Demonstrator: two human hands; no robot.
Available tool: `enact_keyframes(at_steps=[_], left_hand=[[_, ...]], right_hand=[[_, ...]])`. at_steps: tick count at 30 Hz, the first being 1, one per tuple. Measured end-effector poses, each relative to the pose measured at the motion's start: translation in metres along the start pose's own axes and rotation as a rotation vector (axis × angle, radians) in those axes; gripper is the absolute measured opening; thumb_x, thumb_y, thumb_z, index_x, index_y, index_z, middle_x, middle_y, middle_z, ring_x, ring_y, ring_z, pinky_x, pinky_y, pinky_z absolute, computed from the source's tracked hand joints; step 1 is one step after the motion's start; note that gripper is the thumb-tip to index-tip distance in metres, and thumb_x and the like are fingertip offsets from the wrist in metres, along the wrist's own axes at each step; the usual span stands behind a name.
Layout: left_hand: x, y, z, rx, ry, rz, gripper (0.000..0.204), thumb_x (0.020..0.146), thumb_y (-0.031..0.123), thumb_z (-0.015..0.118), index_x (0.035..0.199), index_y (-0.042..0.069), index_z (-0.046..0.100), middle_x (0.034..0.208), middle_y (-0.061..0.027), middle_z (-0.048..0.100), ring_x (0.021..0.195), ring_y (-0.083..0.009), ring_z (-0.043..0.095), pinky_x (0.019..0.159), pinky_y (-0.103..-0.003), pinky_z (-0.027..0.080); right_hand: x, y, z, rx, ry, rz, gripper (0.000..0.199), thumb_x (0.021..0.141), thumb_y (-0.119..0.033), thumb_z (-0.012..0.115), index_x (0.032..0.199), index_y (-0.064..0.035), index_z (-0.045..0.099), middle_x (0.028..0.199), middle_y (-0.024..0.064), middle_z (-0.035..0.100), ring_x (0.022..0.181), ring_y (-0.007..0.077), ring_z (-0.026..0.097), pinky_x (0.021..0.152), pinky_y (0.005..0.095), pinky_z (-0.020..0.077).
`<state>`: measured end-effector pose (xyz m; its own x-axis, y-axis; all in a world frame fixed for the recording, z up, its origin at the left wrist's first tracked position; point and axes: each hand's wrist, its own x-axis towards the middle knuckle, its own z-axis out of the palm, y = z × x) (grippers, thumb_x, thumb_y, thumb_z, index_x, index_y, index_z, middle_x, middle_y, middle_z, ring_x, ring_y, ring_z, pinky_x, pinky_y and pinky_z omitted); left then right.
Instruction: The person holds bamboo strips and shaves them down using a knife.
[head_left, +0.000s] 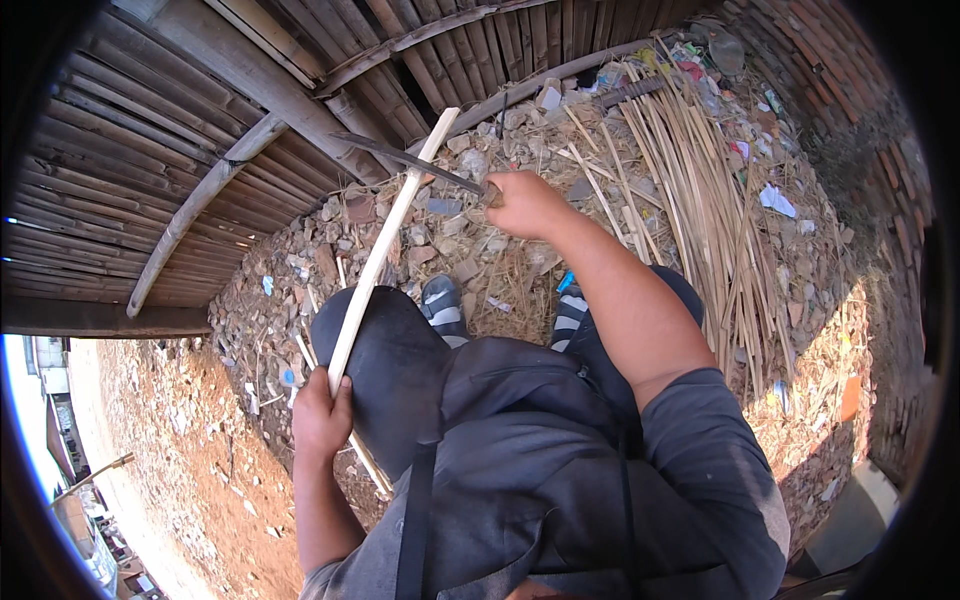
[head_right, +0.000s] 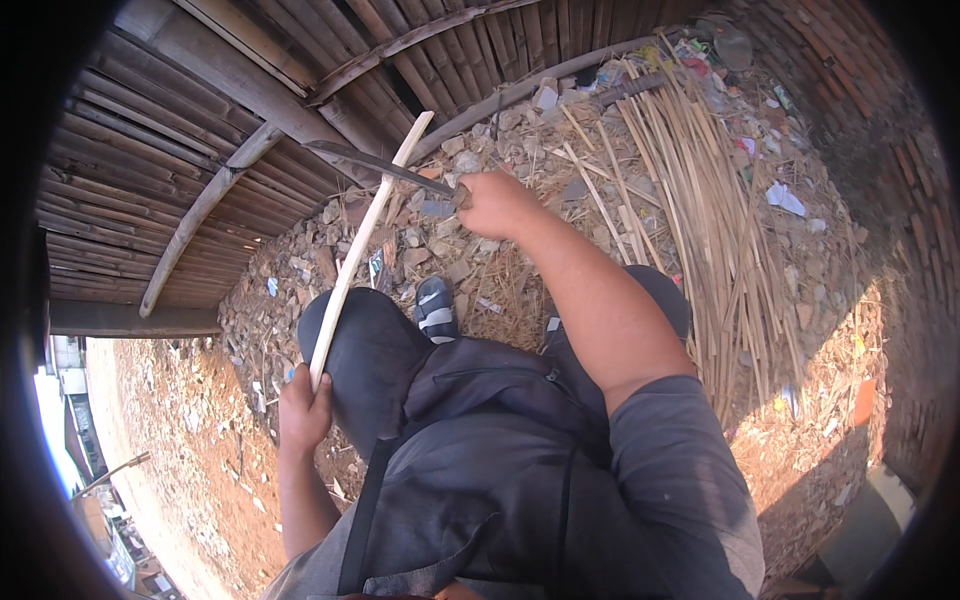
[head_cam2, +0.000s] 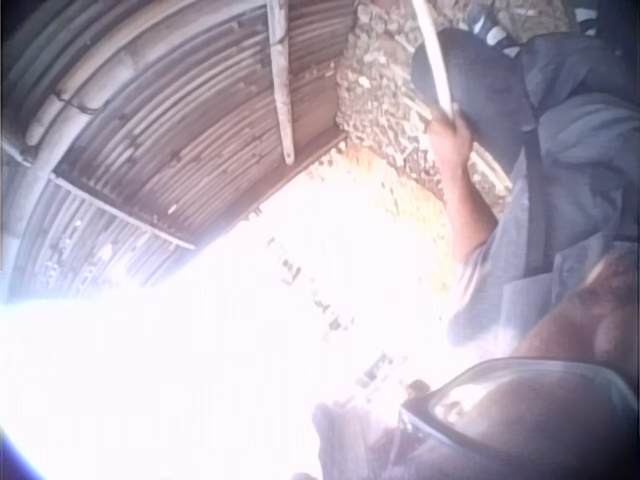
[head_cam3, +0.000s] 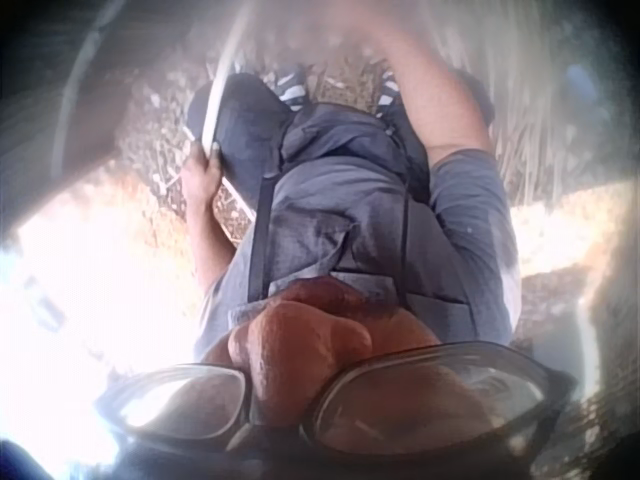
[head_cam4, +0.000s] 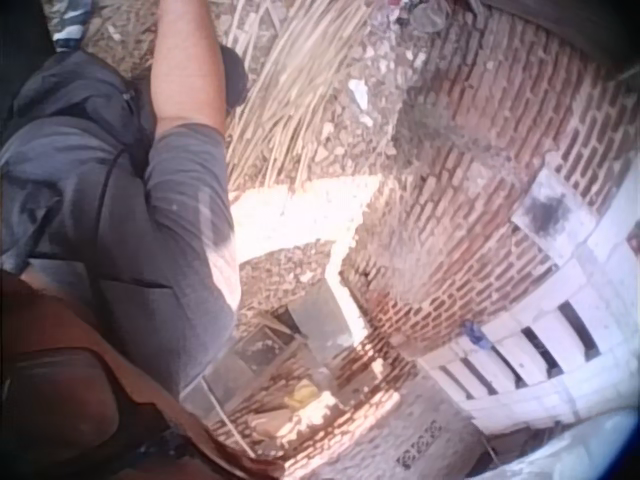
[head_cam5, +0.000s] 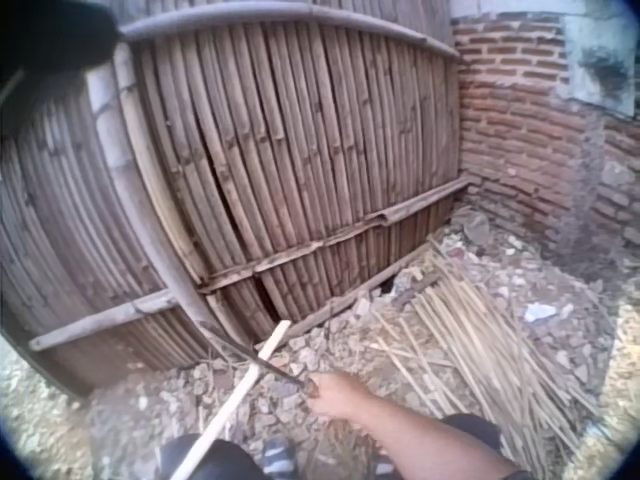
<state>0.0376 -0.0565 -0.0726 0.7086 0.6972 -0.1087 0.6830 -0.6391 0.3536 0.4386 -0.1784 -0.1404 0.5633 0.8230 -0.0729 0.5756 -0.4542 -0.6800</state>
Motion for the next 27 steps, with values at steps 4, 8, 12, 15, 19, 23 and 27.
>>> enact_keyframes(at_steps=[4, 8, 12, 15, 19, 23, 27], left_hand=[[0.0, 0.0, 0.0, -0.043, -0.012, -0.011, 0.027, 0.097, 0.022, 0.064, 0.087, 0.002, 0.05, 0.067, -0.0235, 0.06, 0.065, -0.0472, 0.06, 0.059, -0.051, 0.045], [0.0, 0.0, 0.001, -0.037, -0.004, -0.018, 0.028, 0.098, 0.023, 0.064, 0.087, 0.001, 0.05, 0.067, -0.0233, 0.059, 0.065, -0.0471, 0.06, 0.058, -0.051, 0.045], [-0.002, -0.006, 0.005, -0.078, 0.005, -0.028, 0.029, 0.098, 0.024, 0.064, 0.086, 0.001, 0.049, 0.066, -0.0231, 0.059, 0.063, -0.0471, 0.059, 0.058, -0.051, 0.045], [-0.002, -0.004, 0.004, -0.075, 0.011, -0.021, 0.03, 0.098, 0.024, 0.064, 0.086, 0.001, 0.049, 0.066, -0.0231, 0.058, 0.062, -0.047, 0.058, 0.057, -0.051, 0.045], [0.0, -0.002, 0.003, -0.067, 0.007, -0.012, 0.03, 0.098, 0.023, 0.064, 0.085, 0.001, 0.049, 0.066, -0.0231, 0.058, 0.063, -0.0468, 0.059, 0.057, -0.05, 0.045], [-0.001, -0.003, 0.004, -0.098, 0.008, -0.019, 0.029, 0.098, 0.023, 0.064, 0.086, 0.001, 0.049, 0.066, -0.0226, 0.058, 0.062, -0.0458, 0.058, 0.057, -0.049, 0.045], [-0.001, -0.004, 0.005, -0.127, 0.018, -0.026, 0.028, 0.098, 0.022, 0.064, 0.086, 0.001, 0.05, 0.067, -0.0224, 0.058, 0.062, -0.0441, 0.058, 0.057, -0.048, 0.045]], right_hand=[[-0.009, -0.015, 0.006, 0.023, -0.013, -0.072, 0.048, 0.078, -0.024, 0.071, 0.122, -0.0068, 0.068, 0.102, 0.0233, 0.071, 0.099, 0.04, 0.068, 0.09, 0.0467, 0.0543], [-0.013, -0.026, 0.011, -0.074, -0.128, -0.178, 0.046, 0.077, -0.024, 0.072, 0.121, -0.0122, 0.069, 0.097, 0.0223, 0.071, 0.094, 0.0405, 0.069, 0.084, 0.0486, 0.055], [-0.009, -0.023, 0.007, -0.083, -0.077, -0.21, 0.044, 0.076, -0.024, 0.072, 0.119, -0.0138, 0.07, 0.096, 0.0217, 0.072, 0.092, 0.0404, 0.069, 0.082, 0.05, 0.055], [-0.001, -0.009, -0.002, -0.114, -0.101, -0.171, 0.042, 0.077, -0.023, 0.072, 0.117, -0.011, 0.07, 0.097, 0.0225, 0.071, 0.094, 0.0405, 0.069, 0.084, 0.0484, 0.0547], [0.001, 0.005, 0.0, 0.01, 0.006, -0.105, 0.044, 0.078, -0.023, 0.072, 0.117, -0.0054, 0.069, 0.1, 0.0242, 0.071, 0.098, 0.0409, 0.068, 0.088, 0.0458, 0.054], [-0.003, -0.011, -0.003, 0.108, -0.055, -0.057, 0.044, 0.078, -0.023, 0.072, 0.118, -0.0043, 0.069, 0.102, 0.0246, 0.071, 0.099, 0.0411, 0.068, 0.089, 0.0458, 0.0536], [-0.007, -0.016, 0.008, 0.083, -0.058, -0.139, 0.042, 0.078, -0.023, 0.072, 0.115, -0.0043, 0.069, 0.1, 0.0246, 0.071, 0.097, 0.0409, 0.068, 0.087, 0.0463, 0.0536]])
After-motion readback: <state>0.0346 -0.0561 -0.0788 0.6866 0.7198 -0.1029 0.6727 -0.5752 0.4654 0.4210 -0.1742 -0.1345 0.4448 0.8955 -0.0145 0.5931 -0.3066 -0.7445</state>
